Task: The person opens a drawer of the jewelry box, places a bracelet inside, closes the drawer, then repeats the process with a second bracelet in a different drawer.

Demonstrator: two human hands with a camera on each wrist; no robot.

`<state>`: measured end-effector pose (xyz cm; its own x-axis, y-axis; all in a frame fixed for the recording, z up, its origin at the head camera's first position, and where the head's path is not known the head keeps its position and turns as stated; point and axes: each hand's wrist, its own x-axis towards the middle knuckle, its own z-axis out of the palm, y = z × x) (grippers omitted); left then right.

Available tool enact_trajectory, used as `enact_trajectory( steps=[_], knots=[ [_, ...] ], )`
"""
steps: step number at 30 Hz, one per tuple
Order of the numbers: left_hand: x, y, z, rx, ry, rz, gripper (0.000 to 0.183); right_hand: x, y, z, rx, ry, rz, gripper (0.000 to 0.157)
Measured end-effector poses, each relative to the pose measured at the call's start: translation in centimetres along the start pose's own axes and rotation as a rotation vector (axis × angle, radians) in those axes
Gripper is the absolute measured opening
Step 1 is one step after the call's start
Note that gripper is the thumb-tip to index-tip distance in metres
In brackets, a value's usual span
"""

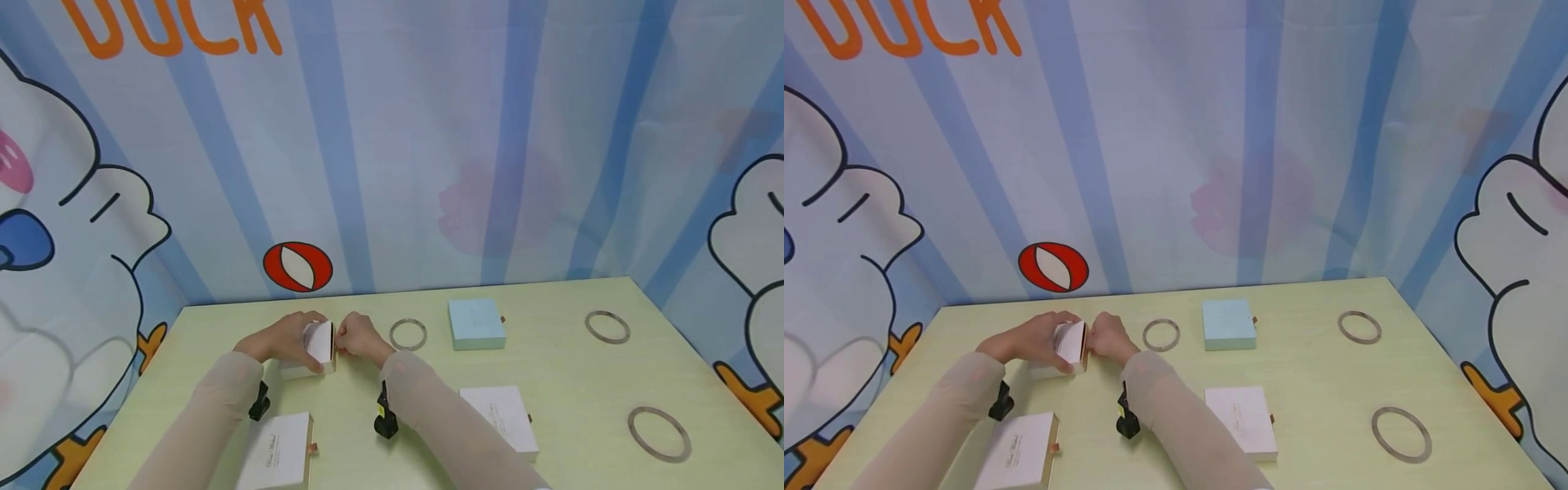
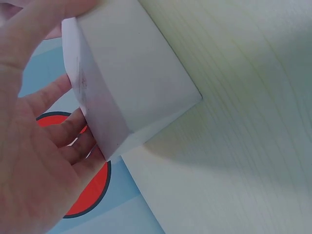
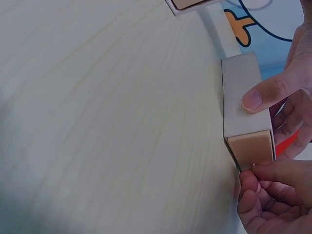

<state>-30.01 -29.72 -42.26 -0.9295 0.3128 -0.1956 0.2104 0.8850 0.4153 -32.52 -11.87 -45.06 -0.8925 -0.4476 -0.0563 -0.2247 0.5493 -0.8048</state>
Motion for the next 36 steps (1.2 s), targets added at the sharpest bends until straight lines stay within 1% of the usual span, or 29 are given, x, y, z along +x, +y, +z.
enact_trajectory(
  steps=[3, 6, 10, 15, 19, 27, 36],
  knots=[
    [-0.1, 0.1, 0.0, -0.004, -0.001, 0.001, 0.089, 0.0, 0.0, 0.0, -0.013, 0.005, 0.0, 0.019],
    [-0.3, 0.3, -0.1, -0.01, -0.001, 0.005, 0.089, -0.1, -0.1, -0.2, -0.014, -0.002, 0.017, 0.02],
    [-0.3, 0.5, -0.3, -0.016, -0.003, -0.003, 0.088, 0.0, -0.2, -0.4, -0.026, -0.005, 0.025, 0.023],
    [-0.3, 0.5, -0.3, -0.027, -0.008, -0.015, 0.088, 0.1, 0.0, -0.4, -0.065, 0.006, 0.012, 0.026],
    [-0.3, 0.5, -0.2, -0.029, -0.008, -0.019, 0.088, 0.1, 0.1, -0.5, -0.066, 0.008, 0.021, 0.027],
    [-0.4, 0.6, -0.2, -0.026, -0.013, -0.015, 0.088, -0.1, -0.1, -0.8, -0.066, 0.006, 0.046, 0.033],
    [-0.3, 0.7, -0.2, -0.013, -0.021, -0.043, 0.088, -0.3, -0.1, -1.3, -0.086, 0.018, 0.039, 0.042]
  ],
)
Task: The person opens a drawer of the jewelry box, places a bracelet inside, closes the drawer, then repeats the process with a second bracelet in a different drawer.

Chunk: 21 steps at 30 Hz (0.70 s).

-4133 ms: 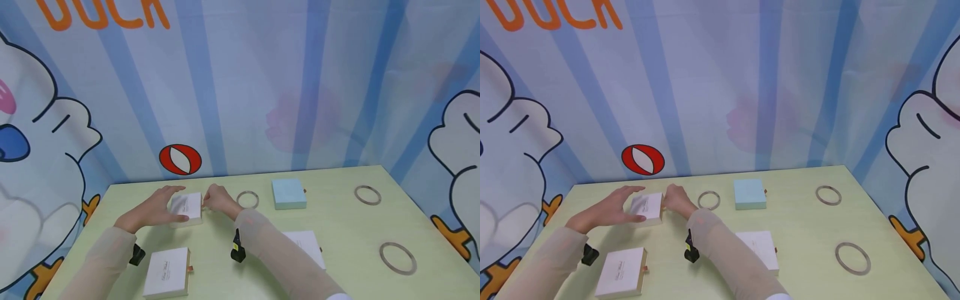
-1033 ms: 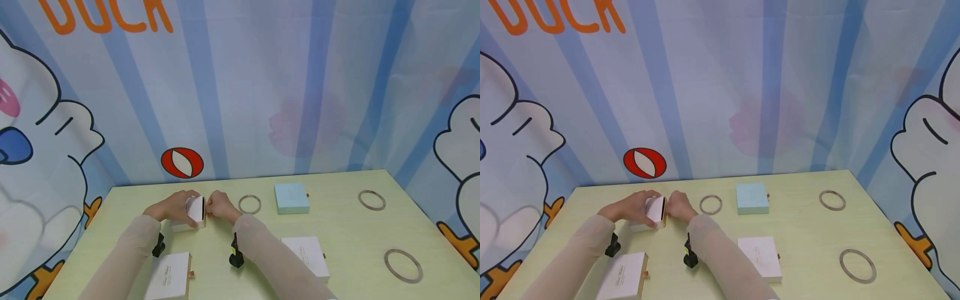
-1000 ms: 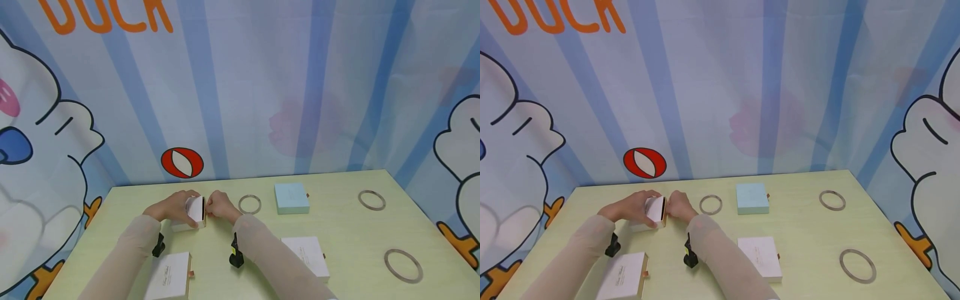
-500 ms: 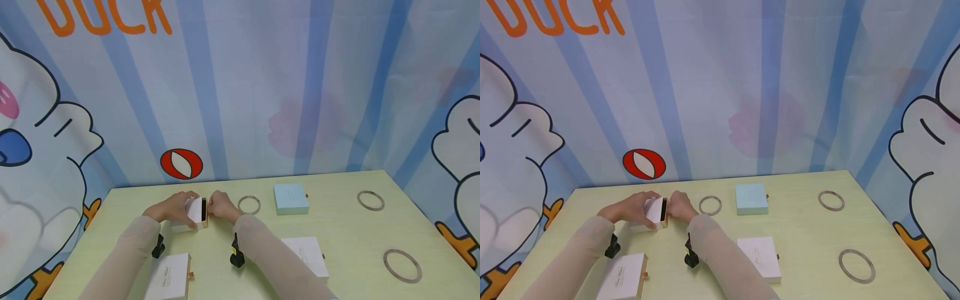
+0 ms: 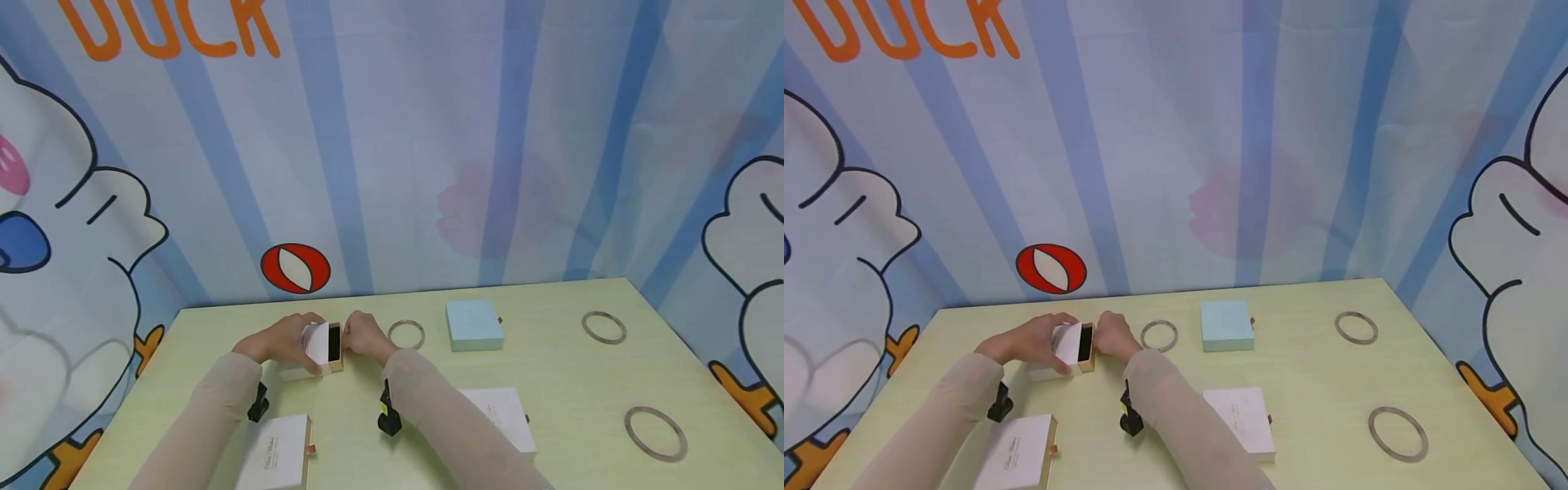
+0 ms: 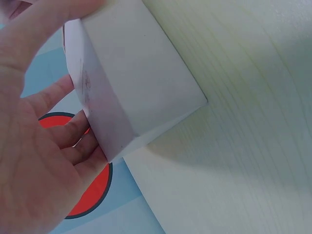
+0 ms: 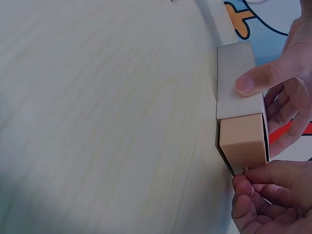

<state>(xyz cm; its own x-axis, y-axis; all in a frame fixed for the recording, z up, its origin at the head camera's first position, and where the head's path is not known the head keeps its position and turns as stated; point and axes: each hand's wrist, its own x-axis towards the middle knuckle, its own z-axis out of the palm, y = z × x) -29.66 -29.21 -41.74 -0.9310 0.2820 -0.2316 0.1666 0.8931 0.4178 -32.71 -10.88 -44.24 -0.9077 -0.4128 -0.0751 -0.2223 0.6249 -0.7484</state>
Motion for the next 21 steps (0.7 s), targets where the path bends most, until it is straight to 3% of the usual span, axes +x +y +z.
enact_trajectory(
  steps=[21],
  knots=[
    [0.36, -0.41, 0.05, -0.022, -0.001, -0.014, 0.091, 0.03, 0.37, -0.71, -0.066, -0.032, -0.003, 0.055]
  ],
)
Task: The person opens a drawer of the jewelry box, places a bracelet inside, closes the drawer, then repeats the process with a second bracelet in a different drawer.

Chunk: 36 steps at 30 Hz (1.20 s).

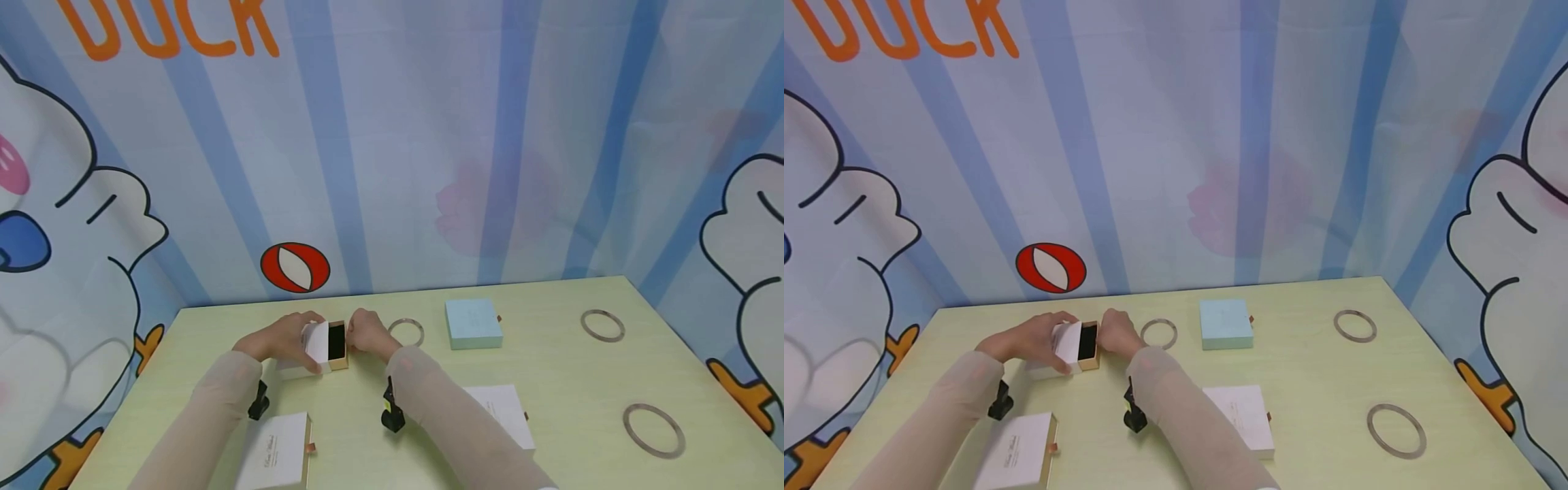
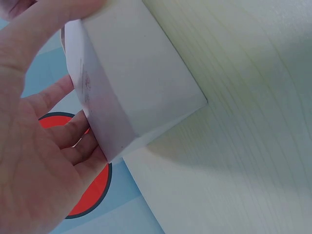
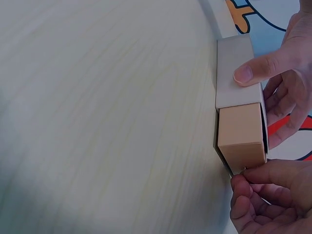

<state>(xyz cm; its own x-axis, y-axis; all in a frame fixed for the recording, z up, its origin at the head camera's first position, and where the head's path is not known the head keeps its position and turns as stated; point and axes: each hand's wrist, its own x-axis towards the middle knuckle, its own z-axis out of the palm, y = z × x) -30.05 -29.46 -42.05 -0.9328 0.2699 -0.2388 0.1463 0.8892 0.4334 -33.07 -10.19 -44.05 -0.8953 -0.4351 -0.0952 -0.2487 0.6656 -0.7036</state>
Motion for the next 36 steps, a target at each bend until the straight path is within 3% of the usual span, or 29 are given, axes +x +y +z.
enact_trajectory(
  steps=[36],
  knots=[
    [-0.45, 0.68, -0.24, 0.002, 0.007, 0.018, 0.091, 0.04, 0.36, -0.47, -0.058, -0.009, 0.028, 0.054]
  ],
)
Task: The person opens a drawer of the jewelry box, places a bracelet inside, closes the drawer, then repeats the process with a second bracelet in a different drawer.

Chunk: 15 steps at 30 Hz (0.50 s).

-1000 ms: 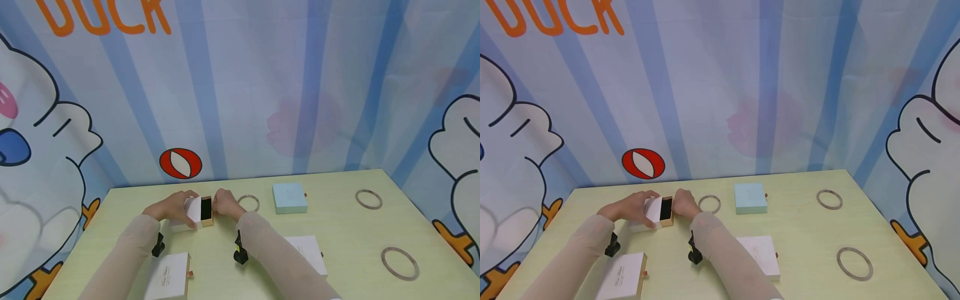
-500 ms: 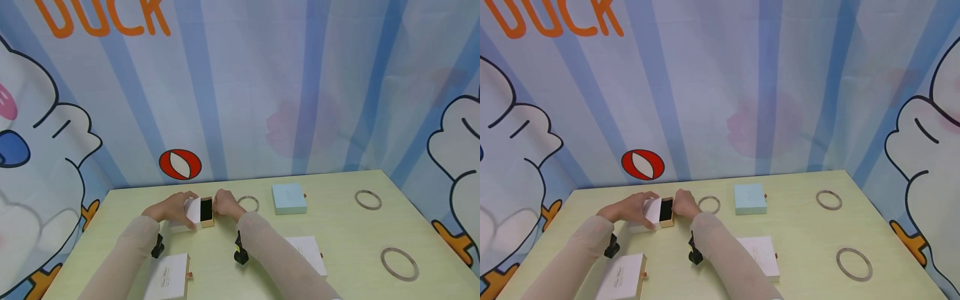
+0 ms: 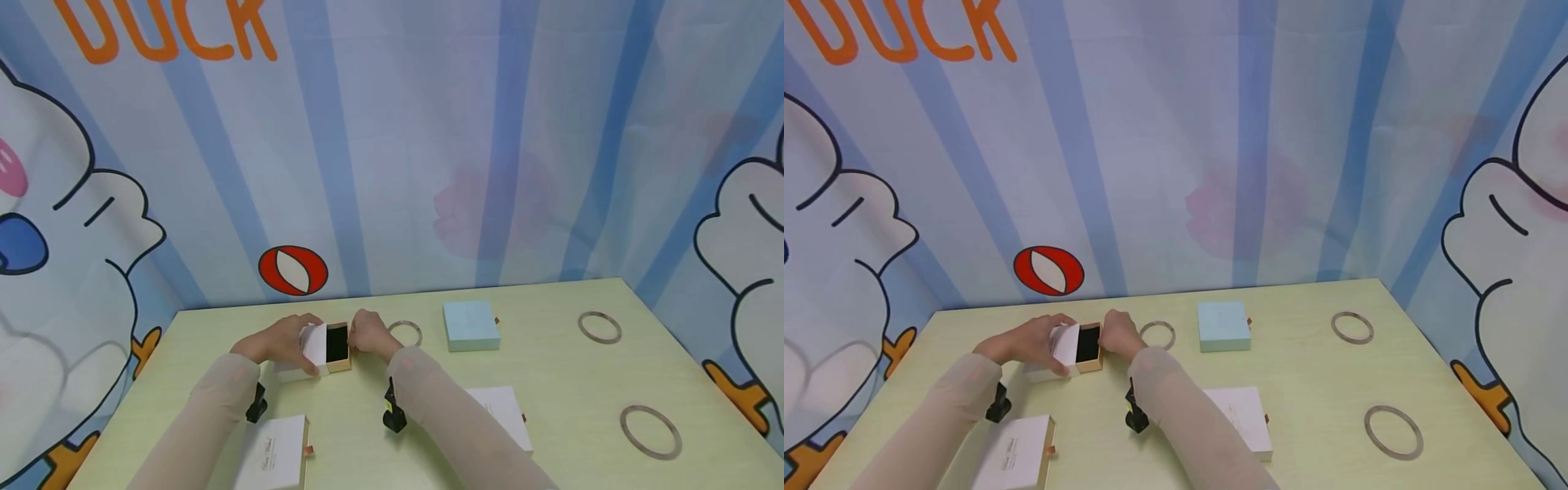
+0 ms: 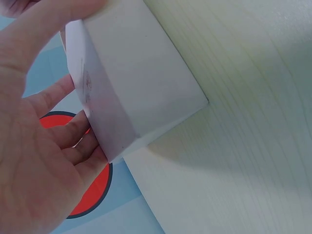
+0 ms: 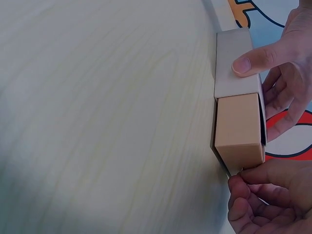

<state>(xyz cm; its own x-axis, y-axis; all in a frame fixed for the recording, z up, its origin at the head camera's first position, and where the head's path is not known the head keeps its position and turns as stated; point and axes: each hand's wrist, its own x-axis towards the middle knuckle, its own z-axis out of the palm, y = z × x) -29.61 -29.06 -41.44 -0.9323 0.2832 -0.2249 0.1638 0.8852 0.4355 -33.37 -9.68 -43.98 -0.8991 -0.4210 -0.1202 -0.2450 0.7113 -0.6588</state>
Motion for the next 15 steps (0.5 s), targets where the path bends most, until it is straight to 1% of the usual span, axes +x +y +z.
enact_trajectory(
  steps=[15],
  knots=[
    [0.33, -0.22, 0.2, 0.008, -0.004, -0.033, 0.092, -0.15, 0.2, -0.27, -0.021, 0.0, 0.007, 0.054]
  ],
)
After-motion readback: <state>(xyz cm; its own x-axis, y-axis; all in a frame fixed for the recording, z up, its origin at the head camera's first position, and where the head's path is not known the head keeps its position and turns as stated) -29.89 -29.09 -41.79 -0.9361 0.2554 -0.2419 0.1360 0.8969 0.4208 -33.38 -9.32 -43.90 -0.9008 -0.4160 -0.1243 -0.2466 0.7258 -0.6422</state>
